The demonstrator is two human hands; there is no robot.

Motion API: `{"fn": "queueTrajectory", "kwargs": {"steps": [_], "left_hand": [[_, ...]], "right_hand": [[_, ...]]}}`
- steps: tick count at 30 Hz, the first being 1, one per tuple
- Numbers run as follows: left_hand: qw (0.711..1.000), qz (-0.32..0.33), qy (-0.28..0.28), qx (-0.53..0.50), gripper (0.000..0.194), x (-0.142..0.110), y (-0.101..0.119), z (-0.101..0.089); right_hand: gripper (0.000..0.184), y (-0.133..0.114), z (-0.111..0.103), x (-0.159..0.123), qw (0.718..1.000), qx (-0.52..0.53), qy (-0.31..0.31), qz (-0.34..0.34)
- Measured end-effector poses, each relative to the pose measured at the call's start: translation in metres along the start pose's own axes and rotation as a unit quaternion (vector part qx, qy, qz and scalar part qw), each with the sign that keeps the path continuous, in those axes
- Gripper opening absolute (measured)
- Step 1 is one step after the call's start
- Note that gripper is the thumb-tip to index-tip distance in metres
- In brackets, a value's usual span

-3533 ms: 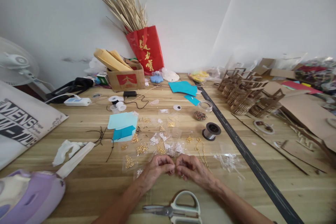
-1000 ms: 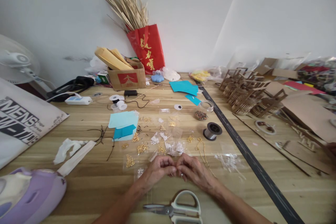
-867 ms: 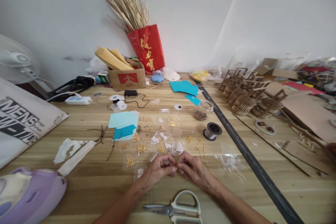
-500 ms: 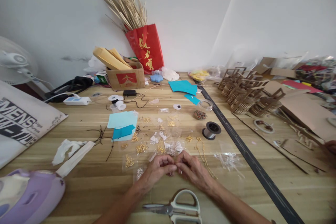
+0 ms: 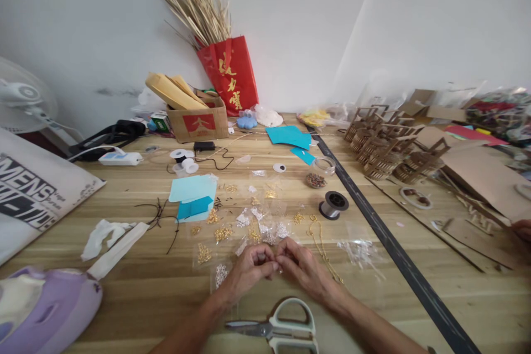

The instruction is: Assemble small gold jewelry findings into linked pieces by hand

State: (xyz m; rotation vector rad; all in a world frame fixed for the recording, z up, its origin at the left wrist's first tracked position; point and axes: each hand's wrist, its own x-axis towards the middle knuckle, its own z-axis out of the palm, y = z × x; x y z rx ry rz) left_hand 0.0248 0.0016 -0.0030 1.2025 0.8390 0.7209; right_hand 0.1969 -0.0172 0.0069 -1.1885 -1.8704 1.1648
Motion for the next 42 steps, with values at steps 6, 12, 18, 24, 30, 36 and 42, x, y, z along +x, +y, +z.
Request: {"fn": "queueTrajectory", "kwargs": {"steps": [6, 12, 18, 24, 30, 36, 42], "left_hand": [[1.0, -0.001, -0.002, -0.001, 0.024, -0.001, 0.003, -0.001], [1.0, -0.006, 0.001, -0.004, 0.024, -0.001, 0.004, -0.001], [1.0, -0.008, 0.017, -0.013, 0.024, 0.0, 0.007, -0.001], [0.999, -0.005, 0.028, -0.016, 0.023, 0.0, 0.006, -0.001], [0.999, 0.001, 0.04, -0.006, 0.02, 0.0, 0.005, -0.001], [0.999, -0.002, 0.049, 0.002, 0.019, -0.001, 0.007, 0.0], [0.998, 0.001, 0.051, 0.027, 0.017, 0.0, 0.001, 0.0]], "right_hand": [[0.023, 0.007, -0.004, 0.002, 0.995, 0.085, -0.027, 0.034], [0.024, 0.01, -0.007, 0.003, 0.996, 0.076, -0.008, 0.041], [0.03, 0.011, -0.013, 0.006, 0.988, 0.128, -0.012, 0.088], [0.033, 0.021, -0.014, 0.005, 0.984, 0.123, -0.074, 0.11], [0.01, 0.026, -0.008, 0.002, 0.992, 0.036, -0.086, 0.084], [0.011, 0.012, -0.016, 0.0, 0.995, -0.022, -0.056, 0.084], [0.007, 0.002, -0.019, 0.002, 0.997, -0.061, -0.014, 0.041]]}}
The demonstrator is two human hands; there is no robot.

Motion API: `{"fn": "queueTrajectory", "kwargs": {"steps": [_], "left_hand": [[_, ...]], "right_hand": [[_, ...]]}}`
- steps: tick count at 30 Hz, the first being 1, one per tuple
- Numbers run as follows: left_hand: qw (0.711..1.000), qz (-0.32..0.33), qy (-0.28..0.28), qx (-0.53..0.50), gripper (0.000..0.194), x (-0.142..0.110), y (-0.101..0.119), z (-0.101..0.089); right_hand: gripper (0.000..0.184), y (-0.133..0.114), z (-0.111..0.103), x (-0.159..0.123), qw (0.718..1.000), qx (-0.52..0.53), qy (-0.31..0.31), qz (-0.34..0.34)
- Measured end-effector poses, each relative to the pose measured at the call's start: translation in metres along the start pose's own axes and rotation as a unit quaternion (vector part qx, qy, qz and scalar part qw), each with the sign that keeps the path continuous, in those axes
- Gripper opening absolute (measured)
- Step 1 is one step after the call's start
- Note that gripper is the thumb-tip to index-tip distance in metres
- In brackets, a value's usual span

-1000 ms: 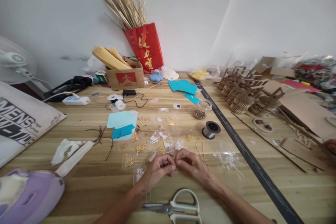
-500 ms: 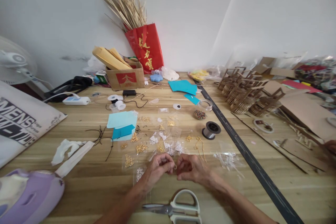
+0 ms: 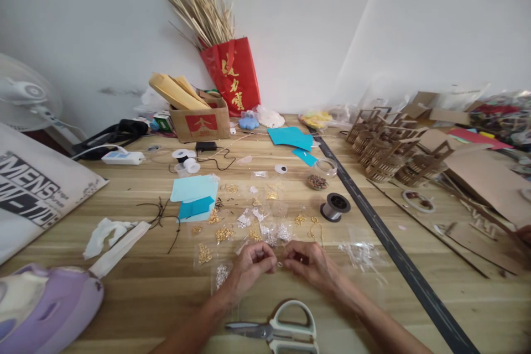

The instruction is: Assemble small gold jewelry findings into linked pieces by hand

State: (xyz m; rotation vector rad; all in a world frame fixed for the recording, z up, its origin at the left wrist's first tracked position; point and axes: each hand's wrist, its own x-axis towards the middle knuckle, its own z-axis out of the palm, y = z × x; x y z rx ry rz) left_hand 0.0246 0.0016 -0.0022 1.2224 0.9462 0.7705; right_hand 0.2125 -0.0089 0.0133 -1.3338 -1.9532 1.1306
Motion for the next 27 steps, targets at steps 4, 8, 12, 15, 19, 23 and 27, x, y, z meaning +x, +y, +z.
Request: {"fn": "queueTrajectory", "kwargs": {"steps": [4, 8, 12, 15, 19, 23, 27], "left_hand": [[1.0, 0.012, -0.01, 0.012, 0.014, 0.002, -0.007, 0.0], [0.999, 0.024, -0.019, 0.04, 0.013, 0.002, -0.012, 0.0], [0.998, 0.029, -0.025, 0.045, 0.014, 0.0, -0.013, 0.0], [0.998, 0.034, -0.028, 0.047, 0.014, 0.0, -0.013, 0.0], [0.998, 0.027, -0.029, 0.045, 0.014, 0.001, -0.012, 0.0], [0.999, 0.019, -0.03, 0.029, 0.015, 0.001, -0.01, 0.0], [0.999, 0.013, -0.037, -0.007, 0.015, 0.001, -0.005, -0.001]], "right_hand": [[0.019, 0.002, 0.004, 0.0, 1.0, 0.026, 0.014, -0.009], [0.022, 0.001, 0.007, -0.002, 1.0, 0.019, 0.014, -0.018], [0.016, -0.005, 0.008, -0.003, 0.999, -0.003, 0.017, -0.036], [0.016, -0.008, 0.008, -0.003, 0.999, -0.002, 0.009, -0.052], [0.016, -0.01, 0.007, -0.004, 0.997, -0.02, 0.009, -0.072], [0.017, -0.01, 0.006, -0.004, 0.996, -0.049, 0.011, -0.072], [0.02, -0.008, 0.006, -0.004, 0.997, -0.047, 0.016, -0.051]]}}
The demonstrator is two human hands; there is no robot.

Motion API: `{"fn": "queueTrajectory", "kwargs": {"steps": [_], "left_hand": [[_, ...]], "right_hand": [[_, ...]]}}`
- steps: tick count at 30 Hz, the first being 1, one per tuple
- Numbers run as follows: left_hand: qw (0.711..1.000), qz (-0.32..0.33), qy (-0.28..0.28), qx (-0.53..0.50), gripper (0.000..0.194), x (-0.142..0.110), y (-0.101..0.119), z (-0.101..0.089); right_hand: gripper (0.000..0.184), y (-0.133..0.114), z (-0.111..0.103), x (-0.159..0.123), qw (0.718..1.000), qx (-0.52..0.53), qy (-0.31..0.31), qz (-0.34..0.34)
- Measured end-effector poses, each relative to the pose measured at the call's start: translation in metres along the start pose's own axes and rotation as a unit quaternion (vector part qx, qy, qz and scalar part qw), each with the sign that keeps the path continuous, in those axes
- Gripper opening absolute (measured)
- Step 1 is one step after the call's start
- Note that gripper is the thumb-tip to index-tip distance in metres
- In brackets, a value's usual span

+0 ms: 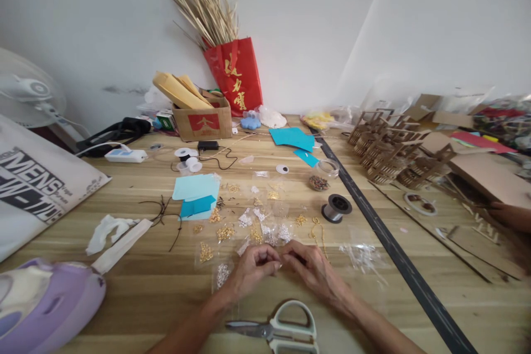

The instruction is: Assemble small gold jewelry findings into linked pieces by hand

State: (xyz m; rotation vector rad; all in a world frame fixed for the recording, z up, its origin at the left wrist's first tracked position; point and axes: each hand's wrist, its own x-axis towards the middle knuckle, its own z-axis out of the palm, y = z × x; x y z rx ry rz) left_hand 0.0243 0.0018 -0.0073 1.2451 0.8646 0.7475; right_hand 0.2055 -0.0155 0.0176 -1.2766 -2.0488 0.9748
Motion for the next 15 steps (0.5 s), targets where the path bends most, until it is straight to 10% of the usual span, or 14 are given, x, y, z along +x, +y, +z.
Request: {"fn": "queueTrajectory", "kwargs": {"steps": [15], "left_hand": [[0.998, -0.015, -0.038, -0.049, 0.034, -0.0012, 0.0073, -0.0029]], "right_hand": [[0.023, -0.0075, 0.0011, -0.0024, 1.0, 0.003, -0.001, 0.019]]}}
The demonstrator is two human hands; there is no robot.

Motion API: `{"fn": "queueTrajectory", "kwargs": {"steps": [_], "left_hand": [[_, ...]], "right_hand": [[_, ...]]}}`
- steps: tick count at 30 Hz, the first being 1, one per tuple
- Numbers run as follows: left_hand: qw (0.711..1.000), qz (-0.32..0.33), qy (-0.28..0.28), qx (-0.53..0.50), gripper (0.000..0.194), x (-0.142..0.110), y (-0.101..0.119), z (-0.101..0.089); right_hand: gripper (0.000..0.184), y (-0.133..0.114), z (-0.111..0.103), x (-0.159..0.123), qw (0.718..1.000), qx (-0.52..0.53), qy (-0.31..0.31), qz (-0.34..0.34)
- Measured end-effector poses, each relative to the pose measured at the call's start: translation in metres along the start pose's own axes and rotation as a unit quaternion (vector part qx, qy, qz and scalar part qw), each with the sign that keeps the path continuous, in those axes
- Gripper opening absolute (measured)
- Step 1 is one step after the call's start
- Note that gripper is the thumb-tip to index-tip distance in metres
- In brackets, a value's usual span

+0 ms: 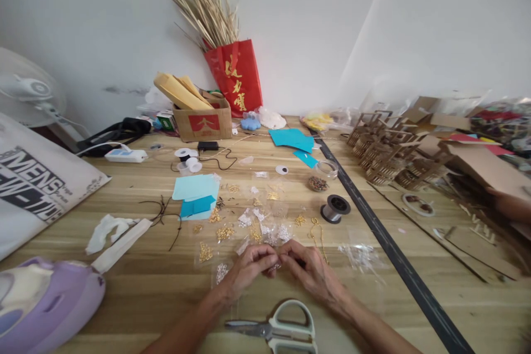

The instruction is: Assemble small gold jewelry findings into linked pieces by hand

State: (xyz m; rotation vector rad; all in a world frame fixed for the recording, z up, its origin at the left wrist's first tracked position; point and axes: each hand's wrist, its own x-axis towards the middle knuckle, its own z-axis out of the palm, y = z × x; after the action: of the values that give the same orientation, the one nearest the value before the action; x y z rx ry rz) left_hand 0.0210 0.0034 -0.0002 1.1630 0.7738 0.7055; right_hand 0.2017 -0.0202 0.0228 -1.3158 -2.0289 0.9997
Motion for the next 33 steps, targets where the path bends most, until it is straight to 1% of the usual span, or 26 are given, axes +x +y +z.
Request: {"fn": "queueTrajectory", "kwargs": {"steps": [12, 17, 24, 29, 33], "left_hand": [[1.0, 0.026, 0.011, -0.001, 0.029, 0.0013, -0.0009, 0.0], [0.999, 0.041, 0.025, -0.009, 0.027, 0.0014, -0.0038, -0.0002], [0.998, 0.033, 0.022, -0.047, 0.022, 0.0021, -0.0083, 0.0001], [0.998, 0.029, 0.028, -0.042, 0.024, 0.0019, -0.0085, -0.0003], [0.999, 0.026, 0.031, -0.025, 0.024, 0.001, -0.0046, 0.0002]], "right_hand": [[0.029, -0.0004, 0.0042, -0.0005, 1.0, 0.009, 0.015, -0.016], [0.028, -0.001, 0.0031, -0.0001, 1.0, 0.013, 0.008, -0.022], [0.026, -0.0005, 0.0044, -0.0003, 0.999, 0.031, 0.012, -0.013], [0.024, -0.0026, 0.0049, -0.0002, 0.999, 0.035, 0.017, -0.013], [0.023, -0.0048, 0.0034, 0.0, 0.999, 0.038, 0.013, -0.004]]}}
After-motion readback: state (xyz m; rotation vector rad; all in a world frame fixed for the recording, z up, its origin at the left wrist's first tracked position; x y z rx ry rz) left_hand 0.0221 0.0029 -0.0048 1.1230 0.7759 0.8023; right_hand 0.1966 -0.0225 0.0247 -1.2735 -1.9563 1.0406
